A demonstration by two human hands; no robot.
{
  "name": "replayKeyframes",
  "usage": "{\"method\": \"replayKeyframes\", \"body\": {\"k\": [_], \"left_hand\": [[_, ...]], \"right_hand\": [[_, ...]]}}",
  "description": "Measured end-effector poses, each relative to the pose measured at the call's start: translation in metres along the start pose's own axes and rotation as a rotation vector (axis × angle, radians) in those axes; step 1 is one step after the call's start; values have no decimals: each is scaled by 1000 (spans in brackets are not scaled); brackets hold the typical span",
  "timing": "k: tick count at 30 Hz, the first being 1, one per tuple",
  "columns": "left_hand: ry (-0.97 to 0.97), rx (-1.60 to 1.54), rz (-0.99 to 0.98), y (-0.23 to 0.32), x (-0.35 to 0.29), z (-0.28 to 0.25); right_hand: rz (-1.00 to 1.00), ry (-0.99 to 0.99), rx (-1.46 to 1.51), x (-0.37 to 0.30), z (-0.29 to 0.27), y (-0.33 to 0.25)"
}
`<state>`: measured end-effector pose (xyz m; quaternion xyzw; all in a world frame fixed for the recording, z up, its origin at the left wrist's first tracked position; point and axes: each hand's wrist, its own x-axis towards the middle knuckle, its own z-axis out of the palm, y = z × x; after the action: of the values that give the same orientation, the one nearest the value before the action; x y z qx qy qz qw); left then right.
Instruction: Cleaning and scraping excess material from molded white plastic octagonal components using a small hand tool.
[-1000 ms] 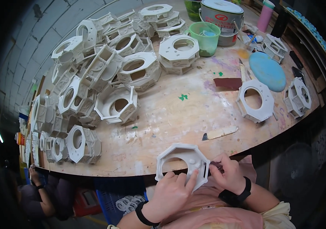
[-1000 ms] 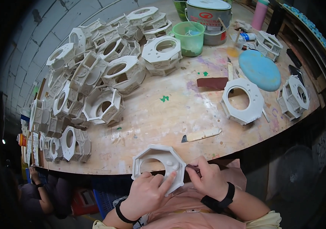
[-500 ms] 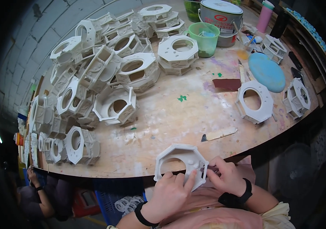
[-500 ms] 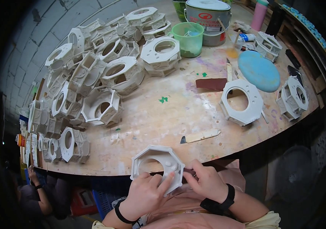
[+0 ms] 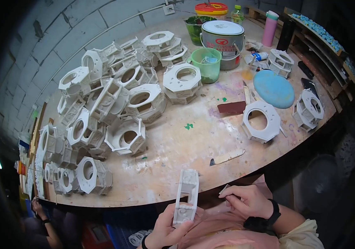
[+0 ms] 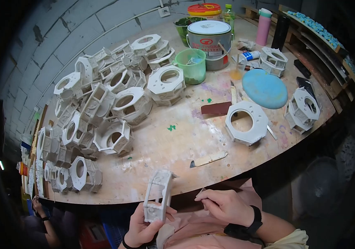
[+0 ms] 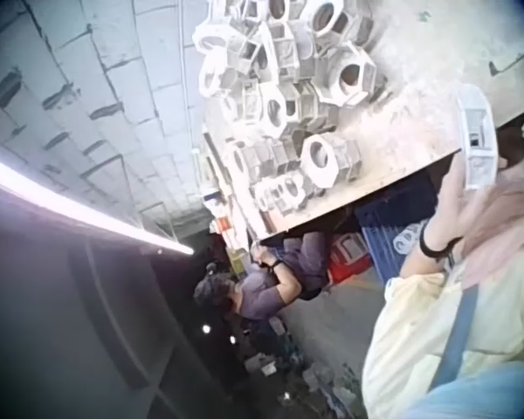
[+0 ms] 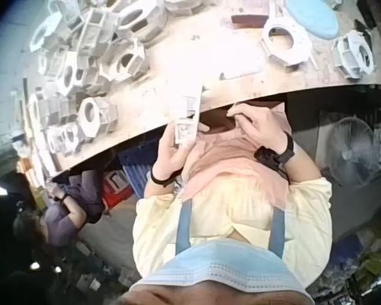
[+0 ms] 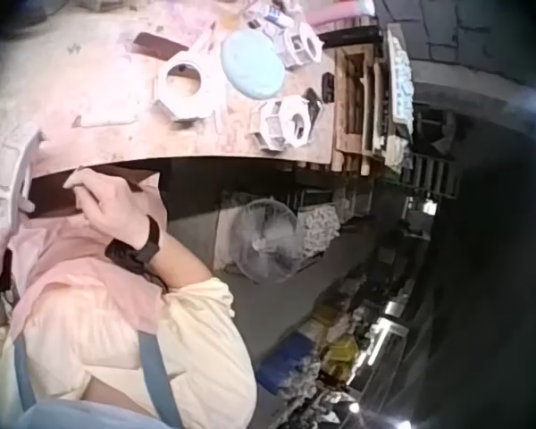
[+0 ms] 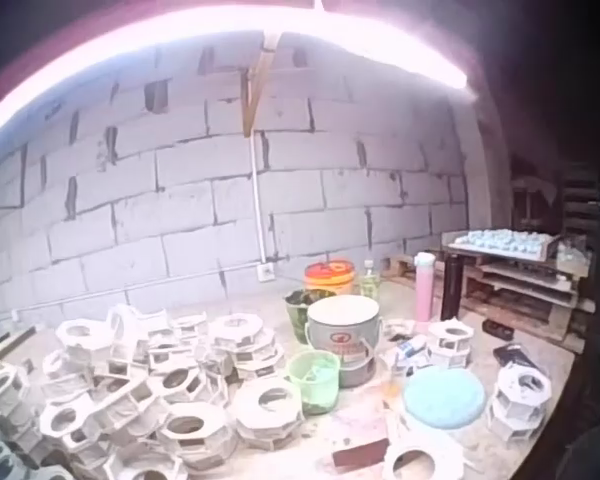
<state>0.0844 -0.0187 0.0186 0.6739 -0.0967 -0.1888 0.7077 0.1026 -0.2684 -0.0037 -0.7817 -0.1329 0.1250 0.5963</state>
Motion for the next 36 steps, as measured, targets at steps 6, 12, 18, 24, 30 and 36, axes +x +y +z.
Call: {"method": "replayKeyframes", "body": {"k": [6,12,18,24,30,36], "left_hand": [[-9,-510,-34,-2,-6,7],[-159,-883,-30,-29,-7,5],[-182,-1017,-44,-27,0,3],[-91,-923,-102,-25,-1,6],[127,-667,-139,-30,4,-4],[217,-531,-161,-36,1,-2]], "right_hand": [[4,-15,-80,4,3,-5],[213,-170,338,0,15,19],[200,-183,632,-7,21,29],[159,-115,597,-8,14,18],[183,-119,337,-9,5,2],[156,-147,214,-11,9,6]]}}
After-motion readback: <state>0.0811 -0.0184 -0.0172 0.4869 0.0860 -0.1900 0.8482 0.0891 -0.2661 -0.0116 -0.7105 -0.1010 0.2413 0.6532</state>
